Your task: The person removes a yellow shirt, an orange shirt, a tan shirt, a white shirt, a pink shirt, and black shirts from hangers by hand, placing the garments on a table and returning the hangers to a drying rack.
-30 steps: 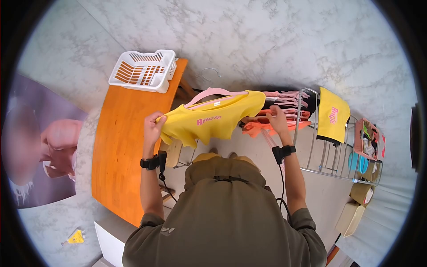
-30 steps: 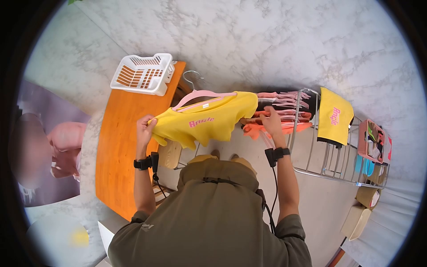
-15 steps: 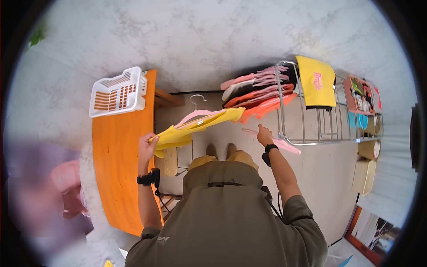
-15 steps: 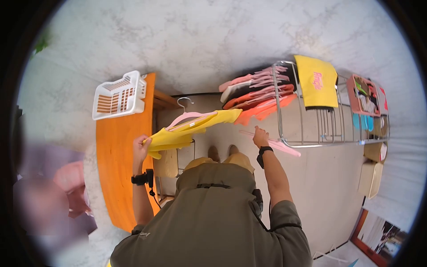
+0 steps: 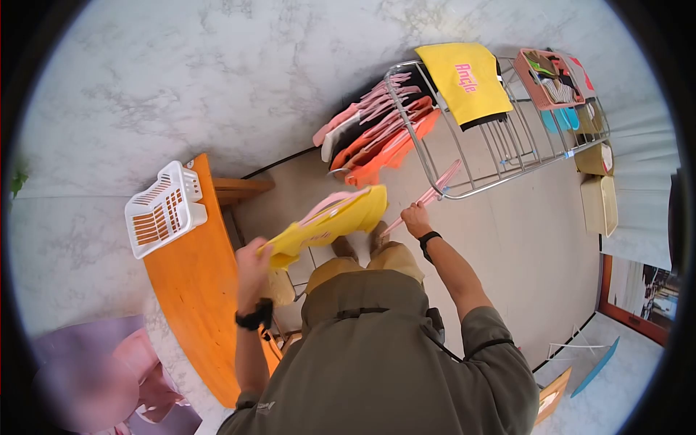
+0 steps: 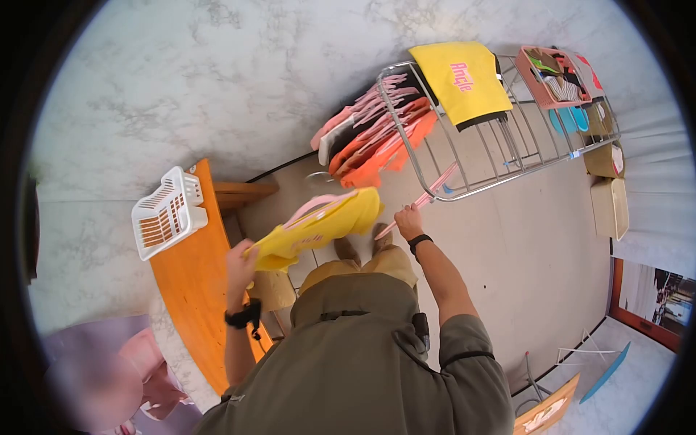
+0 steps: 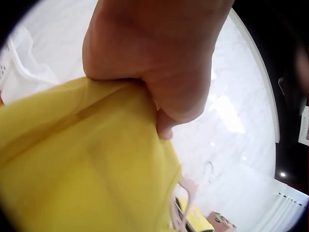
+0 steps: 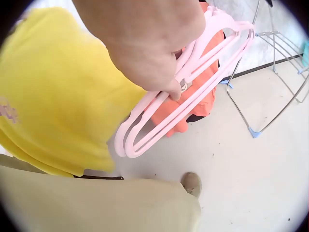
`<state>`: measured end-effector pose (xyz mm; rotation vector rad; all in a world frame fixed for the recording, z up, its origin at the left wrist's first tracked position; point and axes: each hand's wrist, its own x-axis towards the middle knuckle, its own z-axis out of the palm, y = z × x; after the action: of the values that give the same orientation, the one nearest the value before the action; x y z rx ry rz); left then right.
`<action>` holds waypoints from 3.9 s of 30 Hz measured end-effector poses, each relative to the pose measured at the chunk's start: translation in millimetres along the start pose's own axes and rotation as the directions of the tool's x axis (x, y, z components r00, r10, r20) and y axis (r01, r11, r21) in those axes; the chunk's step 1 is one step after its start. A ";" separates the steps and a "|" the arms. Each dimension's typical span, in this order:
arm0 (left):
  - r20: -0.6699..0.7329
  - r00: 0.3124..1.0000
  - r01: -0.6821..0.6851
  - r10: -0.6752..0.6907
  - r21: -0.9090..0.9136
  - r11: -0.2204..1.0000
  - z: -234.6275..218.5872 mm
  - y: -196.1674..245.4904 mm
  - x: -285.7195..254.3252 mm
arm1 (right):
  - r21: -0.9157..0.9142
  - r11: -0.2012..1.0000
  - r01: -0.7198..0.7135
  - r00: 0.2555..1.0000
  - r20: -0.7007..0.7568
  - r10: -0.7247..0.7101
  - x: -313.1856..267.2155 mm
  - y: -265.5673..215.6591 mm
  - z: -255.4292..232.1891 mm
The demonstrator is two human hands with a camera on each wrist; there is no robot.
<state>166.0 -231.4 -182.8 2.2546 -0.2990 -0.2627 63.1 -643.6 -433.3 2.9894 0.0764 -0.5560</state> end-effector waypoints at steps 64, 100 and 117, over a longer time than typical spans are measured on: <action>0.391 0.764 0.607 -0.513 -0.166 0.777 193.7 -133.7 45.0 | 0.974 -0.125 -0.190 0.842 0.228 0.490 160.7 37.2 -32.9; 0.737 0.582 -0.269 0.344 -0.224 0.937 223.5 11.3 193.7 | 0.852 -0.505 -0.140 0.968 0.225 0.112 87.5 17.6 -113.0; 0.342 0.694 -0.651 0.633 -0.076 0.755 148.7 38.8 112.6 | 0.916 -0.385 -0.114 0.992 0.129 0.012 86.4 6.3 -141.4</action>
<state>225.5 -396.2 -257.8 1.9879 -1.2759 -0.2738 194.4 -632.0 -332.6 4.5298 -1.5210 -1.1653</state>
